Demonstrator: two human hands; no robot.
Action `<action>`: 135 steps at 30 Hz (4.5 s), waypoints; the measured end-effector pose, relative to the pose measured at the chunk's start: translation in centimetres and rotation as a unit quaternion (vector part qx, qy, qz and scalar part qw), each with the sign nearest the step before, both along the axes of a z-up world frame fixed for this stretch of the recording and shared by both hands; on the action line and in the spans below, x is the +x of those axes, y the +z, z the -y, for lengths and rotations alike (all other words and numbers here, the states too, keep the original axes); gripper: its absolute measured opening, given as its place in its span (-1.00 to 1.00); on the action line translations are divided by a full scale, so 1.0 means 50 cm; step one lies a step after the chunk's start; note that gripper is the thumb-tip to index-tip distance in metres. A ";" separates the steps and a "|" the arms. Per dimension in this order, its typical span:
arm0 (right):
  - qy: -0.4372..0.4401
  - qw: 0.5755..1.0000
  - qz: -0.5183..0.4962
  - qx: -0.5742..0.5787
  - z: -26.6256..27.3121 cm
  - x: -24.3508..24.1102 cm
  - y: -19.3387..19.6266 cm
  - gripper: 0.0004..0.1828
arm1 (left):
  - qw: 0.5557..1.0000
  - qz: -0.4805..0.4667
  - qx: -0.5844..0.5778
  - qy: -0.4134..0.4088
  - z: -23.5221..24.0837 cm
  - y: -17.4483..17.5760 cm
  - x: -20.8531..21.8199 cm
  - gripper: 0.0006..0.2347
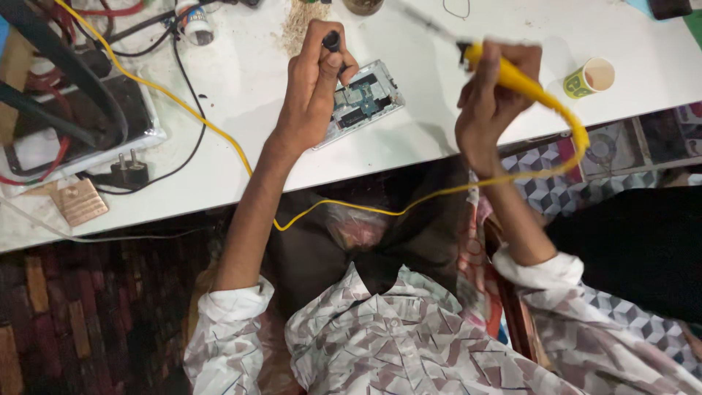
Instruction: The person uses a soldering iron and a small screwdriver to work on a circuit board inside a disassembled electronic device. They repeatedly apply the soldering iron to various points on the board while manipulating components with the screwdriver.
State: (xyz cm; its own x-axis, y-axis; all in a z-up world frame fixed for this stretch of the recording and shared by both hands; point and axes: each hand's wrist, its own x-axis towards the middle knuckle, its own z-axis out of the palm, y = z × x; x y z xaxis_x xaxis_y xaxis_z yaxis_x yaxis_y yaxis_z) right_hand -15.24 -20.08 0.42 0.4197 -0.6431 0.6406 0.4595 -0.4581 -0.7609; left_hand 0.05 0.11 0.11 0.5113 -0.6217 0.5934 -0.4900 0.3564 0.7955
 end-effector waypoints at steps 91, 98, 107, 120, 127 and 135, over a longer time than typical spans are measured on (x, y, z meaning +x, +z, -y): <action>-0.016 0.945 -0.102 -0.309 -0.047 -0.020 0.040 -0.59 | 1.000 0.026 -0.009 -0.009 0.005 -0.025 0.008 -0.62; 0.023 0.981 -0.057 -0.186 -0.026 -0.015 0.007 -0.67 | 0.999 0.015 -0.020 -0.027 0.001 -0.016 0.004 -0.64; 0.010 0.998 0.057 0.030 0.044 -0.002 -0.026 -0.65 | 0.998 0.046 -0.033 0.001 -0.002 0.007 -0.004 -0.57; 0.092 0.965 -0.206 -0.131 0.121 0.126 -0.059 -0.79 | 1.000 -0.012 0.003 -0.022 0.000 -0.003 -0.001 -0.60; -0.093 0.802 -0.267 -0.526 0.149 0.121 -0.080 -0.73 | 0.999 -0.024 -0.009 -0.030 -0.001 -0.004 -0.004 -0.60; 0.090 0.986 -0.093 0.109 0.175 0.114 -0.108 -0.78 | 1.000 -0.017 -0.001 -0.019 -0.001 -0.002 -0.006 -0.58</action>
State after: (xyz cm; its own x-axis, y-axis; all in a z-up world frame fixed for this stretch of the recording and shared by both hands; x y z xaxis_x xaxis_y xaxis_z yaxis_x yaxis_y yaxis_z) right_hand -9.56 -28.85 -4.98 0.6362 -0.6615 0.3970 0.3619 -0.1986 -0.9108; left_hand -0.26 0.17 0.03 0.5066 -0.6405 0.5772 -0.4484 0.3760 0.8109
